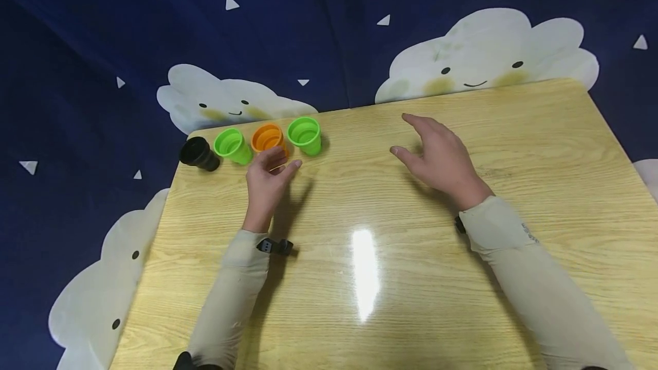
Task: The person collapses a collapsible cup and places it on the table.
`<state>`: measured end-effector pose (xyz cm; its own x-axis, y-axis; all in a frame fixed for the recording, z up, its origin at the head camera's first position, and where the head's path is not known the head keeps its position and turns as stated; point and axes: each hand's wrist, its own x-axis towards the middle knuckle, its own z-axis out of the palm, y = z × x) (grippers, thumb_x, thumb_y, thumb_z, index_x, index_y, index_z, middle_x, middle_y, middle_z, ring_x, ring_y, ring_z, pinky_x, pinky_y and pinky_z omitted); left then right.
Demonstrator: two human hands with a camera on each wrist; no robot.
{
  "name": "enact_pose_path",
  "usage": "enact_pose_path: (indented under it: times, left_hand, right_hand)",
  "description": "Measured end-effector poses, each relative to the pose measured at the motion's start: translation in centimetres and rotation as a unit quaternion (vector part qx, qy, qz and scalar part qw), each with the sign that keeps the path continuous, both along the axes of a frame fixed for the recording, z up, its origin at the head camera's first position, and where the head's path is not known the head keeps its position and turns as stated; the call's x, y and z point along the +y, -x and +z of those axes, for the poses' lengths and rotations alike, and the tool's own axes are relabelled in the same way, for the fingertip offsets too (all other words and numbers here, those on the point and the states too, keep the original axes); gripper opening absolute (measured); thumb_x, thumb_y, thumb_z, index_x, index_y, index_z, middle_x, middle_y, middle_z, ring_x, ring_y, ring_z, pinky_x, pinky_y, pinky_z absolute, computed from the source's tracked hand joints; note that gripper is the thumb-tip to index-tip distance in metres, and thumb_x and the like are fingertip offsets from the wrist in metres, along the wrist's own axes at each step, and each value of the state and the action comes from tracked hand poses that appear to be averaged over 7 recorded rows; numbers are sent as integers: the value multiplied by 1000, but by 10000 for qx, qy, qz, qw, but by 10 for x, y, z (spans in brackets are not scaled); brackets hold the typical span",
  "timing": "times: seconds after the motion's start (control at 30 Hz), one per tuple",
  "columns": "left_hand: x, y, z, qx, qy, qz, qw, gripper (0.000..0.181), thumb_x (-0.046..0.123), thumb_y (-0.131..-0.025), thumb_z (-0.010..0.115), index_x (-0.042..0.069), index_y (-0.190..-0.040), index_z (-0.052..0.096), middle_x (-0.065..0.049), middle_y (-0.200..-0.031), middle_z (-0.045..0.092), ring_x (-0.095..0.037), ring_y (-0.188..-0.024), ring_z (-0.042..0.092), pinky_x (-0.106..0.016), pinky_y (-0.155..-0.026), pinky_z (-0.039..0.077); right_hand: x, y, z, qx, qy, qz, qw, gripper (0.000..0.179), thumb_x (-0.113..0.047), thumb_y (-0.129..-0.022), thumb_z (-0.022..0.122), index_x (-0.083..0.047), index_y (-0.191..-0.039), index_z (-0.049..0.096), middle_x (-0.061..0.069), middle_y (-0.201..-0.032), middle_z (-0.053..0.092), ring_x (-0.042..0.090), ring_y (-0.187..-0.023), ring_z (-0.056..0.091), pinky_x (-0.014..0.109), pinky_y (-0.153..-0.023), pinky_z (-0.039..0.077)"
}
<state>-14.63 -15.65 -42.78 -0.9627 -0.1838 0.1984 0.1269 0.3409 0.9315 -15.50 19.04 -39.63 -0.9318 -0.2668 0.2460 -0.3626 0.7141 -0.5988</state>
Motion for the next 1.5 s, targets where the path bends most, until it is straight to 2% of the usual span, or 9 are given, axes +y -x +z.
enact_pose_path:
  times: [0.17,0.3,0.47,0.6,0.8,1.07,1.3,1.5]
  left_hand:
    - [7,8,-6,19,-92,111,9999,53,12,-83,84,-10,-126,62,-28,-121,64,-42,-110,63,-45,-95,54]
    - [12,13,-8,7,-147,241,9996,51,11,-82,84,-11,-123,63,-28,-119,65,-38,-109,64,-42,-93,55]
    - [17,17,-14,-210,-271,371,9987,55,11,-82,85,-12,-126,62,-26,-121,65,-35,-109,66,-35,-91,57]
    - [19,19,-20,-421,-342,531,9971,59,11,-81,86,-9,-130,61,-24,-123,65,-31,-108,66,-30,-89,57]
    - [26,24,-24,-626,-374,445,9963,60,12,-83,84,-6,-134,60,-22,-132,62,-30,-113,65,-29,-89,57]
    - [33,32,-29,-570,-701,399,9951,60,7,-83,83,-6,-136,58,-24,-133,60,-32,-119,62,-30,-93,55]
    - [35,38,-31,-516,-821,372,9946,62,3,-84,82,-7,-139,54,-23,-134,60,-29,-119,62,-29,-93,55]
    - [37,42,-33,-467,-742,417,9953,59,2,-86,80,-6,-139,54,-21,-135,59,-28,-122,61,-34,-98,53]
  right_hand:
    - [-17,11,-8,-152,324,163,9992,66,-36,-96,69,-4,-150,46,21,-146,50,41,-133,46,59,-106,39]
    - [-31,22,-16,-359,711,331,9963,63,-31,-95,71,-2,-147,48,22,-143,53,42,-128,52,57,-103,43]
    - [-53,32,-23,-790,1133,380,9897,61,-28,-95,71,-3,-146,49,22,-140,55,42,-124,55,55,-103,45]
    - [-69,40,-28,-880,1356,458,9858,60,-25,-94,73,-2,-145,50,22,-140,55,40,-124,56,52,-105,44]
    - [-87,47,-33,-945,1629,419,9812,60,-22,-92,75,-1,-143,51,23,-136,58,39,-122,58,51,-104,46]
    - [-110,55,-36,-1159,2005,471,9717,58,-18,-91,77,1,-140,53,23,-134,59,37,-121,59,47,-102,49]
    - [-128,66,-44,-1215,1928,431,9727,55,-14,-90,77,6,-137,55,23,-132,61,36,-118,61,44,-100,51]
    - [-142,77,-45,-1243,1787,456,9750,57,-15,-90,76,5,-139,54,20,-134,60,34,-118,61,41,-100,51]
